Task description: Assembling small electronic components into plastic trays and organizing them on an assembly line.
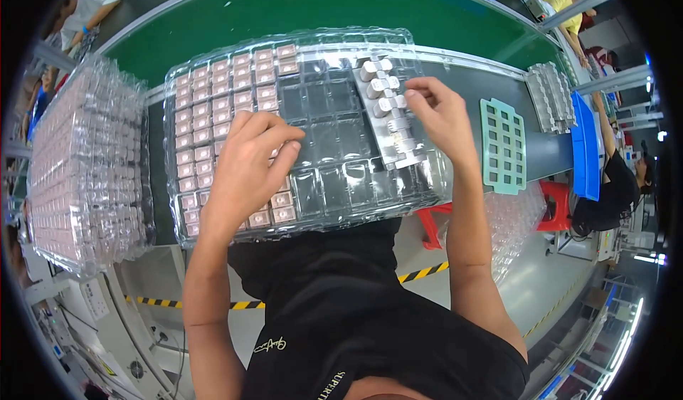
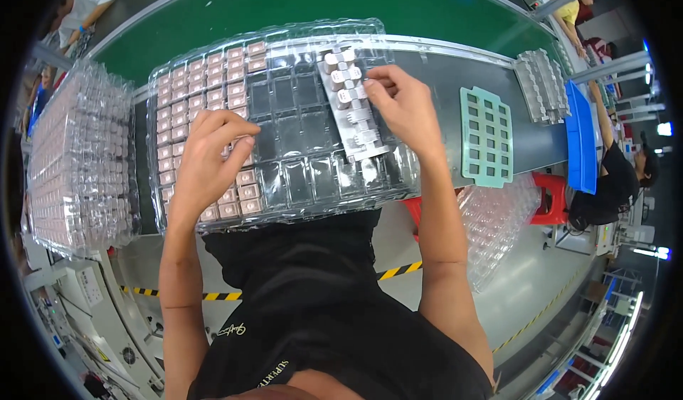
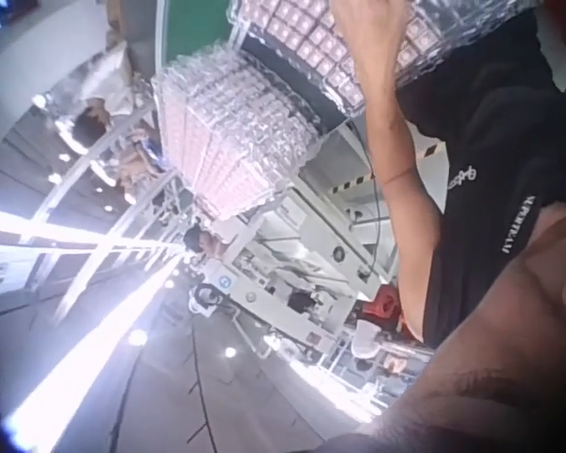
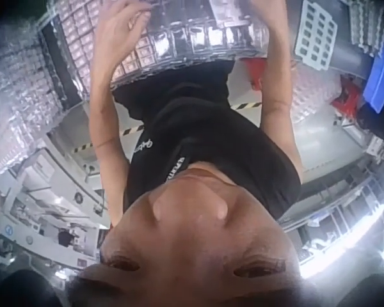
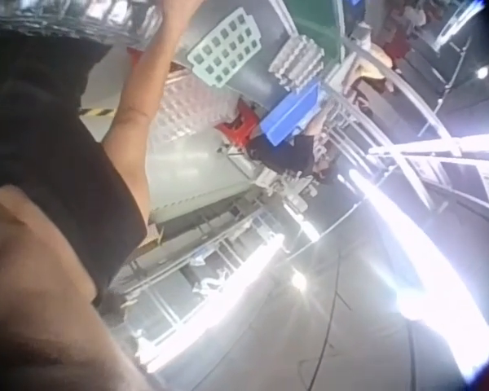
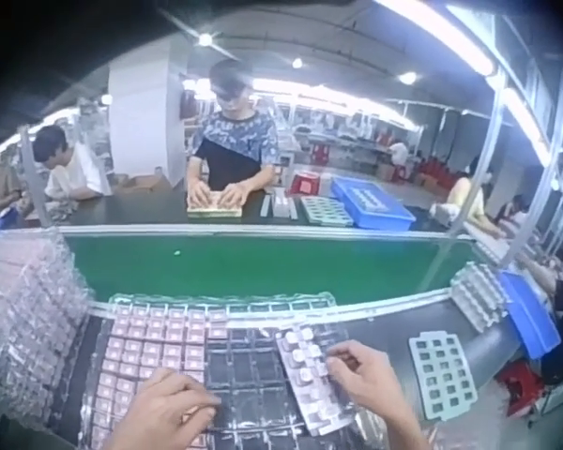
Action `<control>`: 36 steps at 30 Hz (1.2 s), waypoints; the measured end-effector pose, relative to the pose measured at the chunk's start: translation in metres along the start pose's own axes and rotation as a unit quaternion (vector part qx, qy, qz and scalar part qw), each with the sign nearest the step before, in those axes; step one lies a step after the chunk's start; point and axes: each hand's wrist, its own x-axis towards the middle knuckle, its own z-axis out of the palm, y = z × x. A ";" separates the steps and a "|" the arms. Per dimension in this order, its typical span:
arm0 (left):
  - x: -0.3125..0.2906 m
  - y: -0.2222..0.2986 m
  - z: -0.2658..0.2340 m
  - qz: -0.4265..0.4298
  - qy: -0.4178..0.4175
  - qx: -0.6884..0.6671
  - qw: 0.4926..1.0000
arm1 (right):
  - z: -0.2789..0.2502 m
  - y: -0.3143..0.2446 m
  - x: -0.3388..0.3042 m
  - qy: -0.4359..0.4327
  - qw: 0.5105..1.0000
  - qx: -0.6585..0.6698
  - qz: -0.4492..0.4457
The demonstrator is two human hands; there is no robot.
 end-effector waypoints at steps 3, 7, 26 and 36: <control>0.029 0.006 0.015 0.022 -0.005 -0.014 1.000 | 0.004 0.001 0.009 -0.025 0.999 -0.022 0.000; 0.070 0.003 0.048 0.001 -0.023 -0.019 1.000 | 0.006 0.002 0.021 -0.043 0.999 -0.022 0.013; 0.098 -0.051 0.036 -0.169 0.004 -0.075 0.983 | -0.029 0.046 0.045 0.004 0.987 0.153 0.041; 0.114 -0.094 0.037 -0.139 0.008 0.040 0.989 | -0.036 0.091 0.047 0.070 0.941 0.328 0.051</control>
